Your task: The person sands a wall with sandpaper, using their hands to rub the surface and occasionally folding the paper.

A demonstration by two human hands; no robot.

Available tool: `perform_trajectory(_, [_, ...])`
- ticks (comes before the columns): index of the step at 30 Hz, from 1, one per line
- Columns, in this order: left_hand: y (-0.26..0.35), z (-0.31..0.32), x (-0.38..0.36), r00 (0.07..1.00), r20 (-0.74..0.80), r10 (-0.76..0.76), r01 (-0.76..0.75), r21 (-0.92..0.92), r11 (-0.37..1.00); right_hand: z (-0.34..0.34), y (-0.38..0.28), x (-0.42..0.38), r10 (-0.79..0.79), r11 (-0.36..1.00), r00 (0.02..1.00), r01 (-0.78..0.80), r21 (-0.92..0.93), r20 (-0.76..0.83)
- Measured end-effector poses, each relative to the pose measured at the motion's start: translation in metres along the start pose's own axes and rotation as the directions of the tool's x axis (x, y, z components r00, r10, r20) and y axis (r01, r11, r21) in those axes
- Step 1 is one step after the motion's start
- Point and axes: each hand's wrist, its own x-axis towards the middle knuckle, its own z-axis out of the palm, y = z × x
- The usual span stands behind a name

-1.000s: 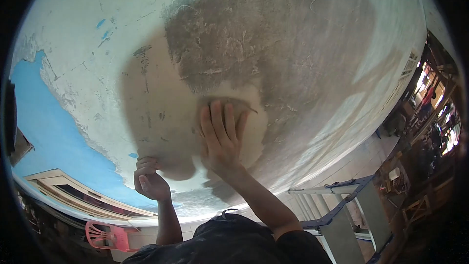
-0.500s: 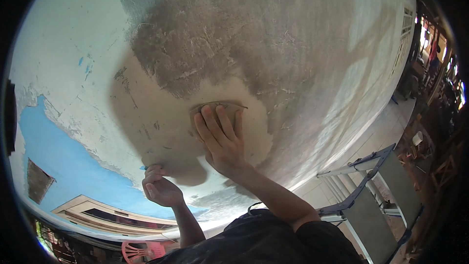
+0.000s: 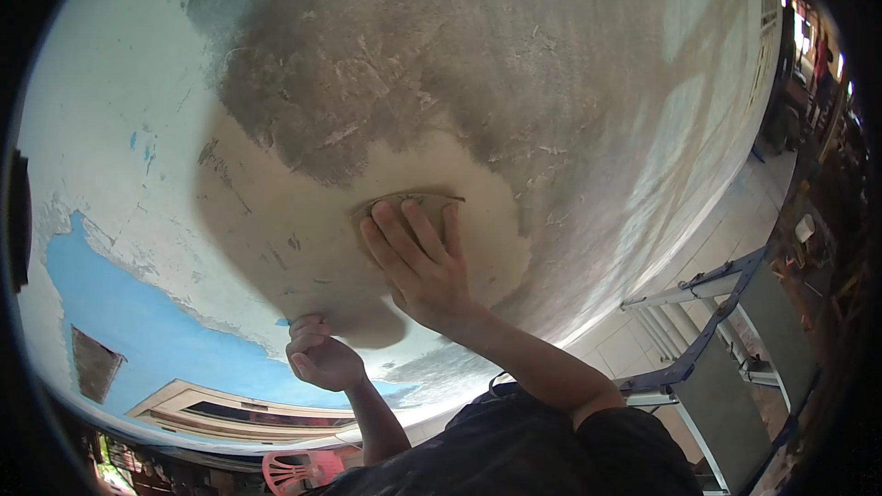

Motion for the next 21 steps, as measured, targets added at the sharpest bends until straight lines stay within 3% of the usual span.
perform_trajectory(8, [0.003,0.000,0.001,0.999,-0.008,-0.039,0.039,0.021,0.999,-0.013,-0.005,0.085,-0.055,0.998,0.994,0.055,-0.007,-0.096])
perform_trajectory(11, [0.006,0.000,0.003,0.999,0.014,-0.036,0.035,0.009,0.999,-0.006,-0.004,0.059,-0.021,0.999,0.996,0.023,0.026,-0.083])
perform_trajectory(14, [0.006,0.000,0.002,0.999,0.007,-0.032,0.032,0.016,0.999,-0.006,-0.007,0.016,0.009,1.000,0.999,-0.009,-0.010,0.046])
perform_trajectory(21, [0.002,0.003,-0.001,0.999,-0.041,-0.023,0.023,0.001,1.000,-0.014,-0.010,0.100,-0.120,0.993,0.987,0.120,-0.003,-0.109])
